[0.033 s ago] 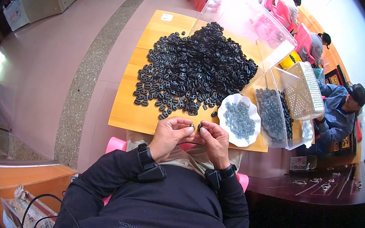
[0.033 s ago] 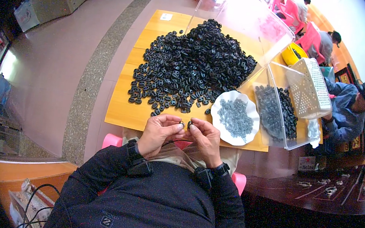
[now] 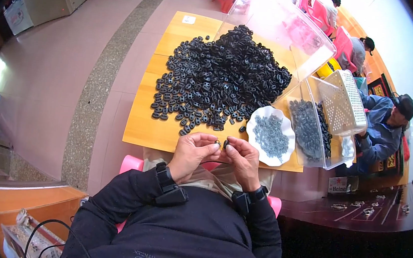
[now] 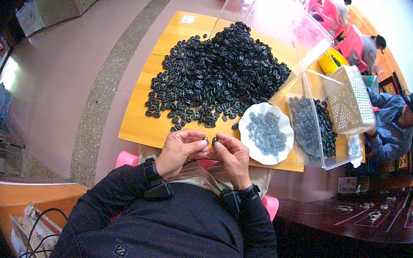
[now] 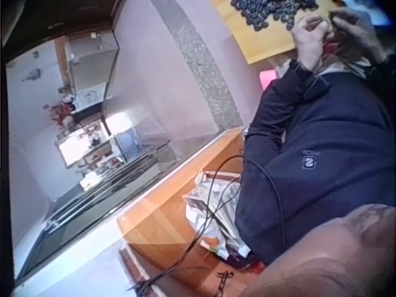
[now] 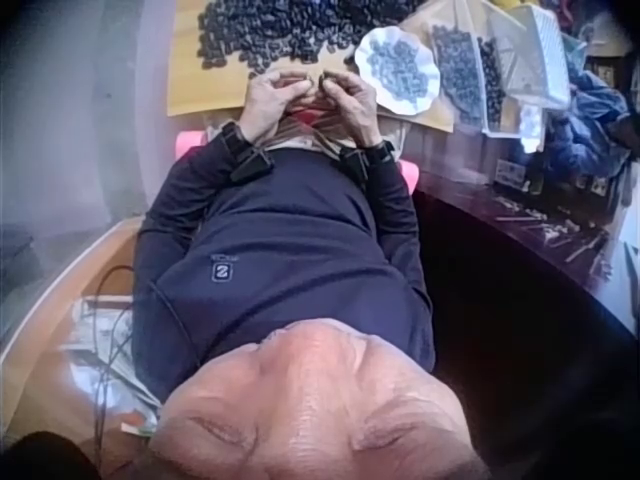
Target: The person picks up a black plastic toggle and a metal spring by hand, inserts the spring into the toggle, and places the assembled piece into a plastic container.
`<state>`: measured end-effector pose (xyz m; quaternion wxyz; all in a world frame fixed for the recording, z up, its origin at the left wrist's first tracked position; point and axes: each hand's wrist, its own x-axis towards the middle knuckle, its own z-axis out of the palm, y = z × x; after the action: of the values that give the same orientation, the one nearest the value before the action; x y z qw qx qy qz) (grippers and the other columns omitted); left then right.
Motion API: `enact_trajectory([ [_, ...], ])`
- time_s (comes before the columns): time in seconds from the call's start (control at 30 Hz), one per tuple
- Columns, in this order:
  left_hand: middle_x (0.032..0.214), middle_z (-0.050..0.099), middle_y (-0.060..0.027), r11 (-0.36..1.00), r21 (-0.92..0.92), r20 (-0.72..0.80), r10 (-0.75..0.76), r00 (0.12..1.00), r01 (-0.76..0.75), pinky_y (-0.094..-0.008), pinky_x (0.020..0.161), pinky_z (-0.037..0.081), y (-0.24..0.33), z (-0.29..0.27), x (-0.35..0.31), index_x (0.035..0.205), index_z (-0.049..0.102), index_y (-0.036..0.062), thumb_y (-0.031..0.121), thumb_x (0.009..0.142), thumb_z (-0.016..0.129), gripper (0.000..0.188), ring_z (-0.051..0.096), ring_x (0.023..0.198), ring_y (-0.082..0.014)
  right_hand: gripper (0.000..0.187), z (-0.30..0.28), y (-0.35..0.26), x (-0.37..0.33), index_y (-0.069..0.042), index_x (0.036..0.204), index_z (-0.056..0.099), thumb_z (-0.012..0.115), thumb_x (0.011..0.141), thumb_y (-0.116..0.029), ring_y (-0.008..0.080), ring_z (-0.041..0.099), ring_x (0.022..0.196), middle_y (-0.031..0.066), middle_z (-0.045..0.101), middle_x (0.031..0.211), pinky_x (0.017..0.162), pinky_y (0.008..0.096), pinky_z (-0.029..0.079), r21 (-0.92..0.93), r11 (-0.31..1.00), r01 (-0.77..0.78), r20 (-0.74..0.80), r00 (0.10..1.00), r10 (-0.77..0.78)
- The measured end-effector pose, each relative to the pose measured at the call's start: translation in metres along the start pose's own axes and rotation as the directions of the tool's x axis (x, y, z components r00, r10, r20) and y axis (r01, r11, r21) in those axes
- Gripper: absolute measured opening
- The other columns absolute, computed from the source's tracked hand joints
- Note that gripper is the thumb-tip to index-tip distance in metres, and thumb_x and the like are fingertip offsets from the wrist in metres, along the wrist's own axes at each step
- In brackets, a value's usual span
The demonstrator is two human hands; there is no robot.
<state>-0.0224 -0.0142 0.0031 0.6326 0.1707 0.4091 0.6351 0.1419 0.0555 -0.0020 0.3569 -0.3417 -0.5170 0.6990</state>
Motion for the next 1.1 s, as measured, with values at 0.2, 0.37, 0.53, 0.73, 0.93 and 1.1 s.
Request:
enact_trajectory([
  [0.2,0.089,0.067,-0.0114,1.000,0.007,-0.009,-0.013,1.000,0.013,-0.0258,0.072,0.058,0.000,0.000,0.000,0.108,0.058,-0.0060,0.005,0.088,0.065,0.024,0.066,0.077,-0.0148,0.029,-0.002,-0.001,0.000,0.004,0.120,0.057,0.059,0.091,0.000,0.0119,0.065,0.079,0.0070,0.066,0.091,0.073,0.0252,0.056,-0.040,0.999,0.022,0.034,0.999,-0.021],
  [0.37,0.089,0.067,-0.0105,1.000,0.023,-0.011,-0.018,1.000,0.018,-0.0252,0.072,0.057,0.000,0.000,0.000,0.110,0.058,-0.0058,0.006,0.089,0.065,0.025,0.066,0.077,-0.0139,0.030,-0.006,0.005,0.001,0.004,0.120,0.057,0.060,0.091,-0.001,0.0146,0.066,0.081,0.0093,0.066,0.095,0.074,0.0303,0.059,-0.026,0.999,0.025,0.030,0.999,-0.024],
  [0.53,0.089,0.067,-0.0106,0.999,0.031,-0.009,-0.022,1.000,0.022,-0.0251,0.072,0.057,0.000,0.001,0.000,0.110,0.058,-0.0058,0.006,0.089,0.065,0.025,0.066,0.077,-0.0139,0.027,-0.005,0.003,0.001,0.003,0.118,0.058,0.059,0.091,0.000,0.0142,0.065,0.080,0.0087,0.065,0.093,0.074,0.0328,0.059,0.004,1.000,0.017,0.036,0.999,-0.017],
  [0.73,0.090,0.067,-0.0108,0.999,0.014,0.005,-0.031,1.000,0.031,-0.0252,0.072,0.058,-0.001,0.000,0.000,0.110,0.058,-0.0057,0.006,0.089,0.064,0.024,0.066,0.077,-0.0144,0.026,-0.006,0.004,0.001,0.004,0.116,0.058,0.060,0.091,0.000,0.0146,0.065,0.079,0.0089,0.066,0.093,0.075,0.0327,0.059,-0.011,1.000,0.026,0.042,0.999,-0.026],
  [0.93,0.090,0.067,-0.0108,1.000,0.014,0.013,-0.028,1.000,0.027,-0.0252,0.072,0.058,-0.001,0.001,0.000,0.109,0.058,-0.0058,0.005,0.089,0.064,0.024,0.066,0.077,-0.0145,0.028,-0.008,0.002,0.001,0.007,0.116,0.058,0.062,0.090,-0.003,0.0147,0.065,0.085,0.0113,0.066,0.100,0.077,0.0294,0.058,-0.035,0.999,0.038,0.086,0.996,-0.035],
  [1.1,0.091,0.067,-0.0115,0.999,0.040,0.025,-0.031,0.999,0.030,-0.0253,0.071,0.058,0.000,0.001,0.000,0.109,0.059,-0.0059,0.005,0.089,0.064,0.023,0.066,0.077,-0.0142,0.028,-0.007,0.001,0.001,0.007,0.117,0.058,0.061,0.090,-0.003,0.0150,0.065,0.087,0.0118,0.066,0.102,0.078,0.0296,0.058,0.013,1.000,-0.005,0.103,0.995,0.004],
])
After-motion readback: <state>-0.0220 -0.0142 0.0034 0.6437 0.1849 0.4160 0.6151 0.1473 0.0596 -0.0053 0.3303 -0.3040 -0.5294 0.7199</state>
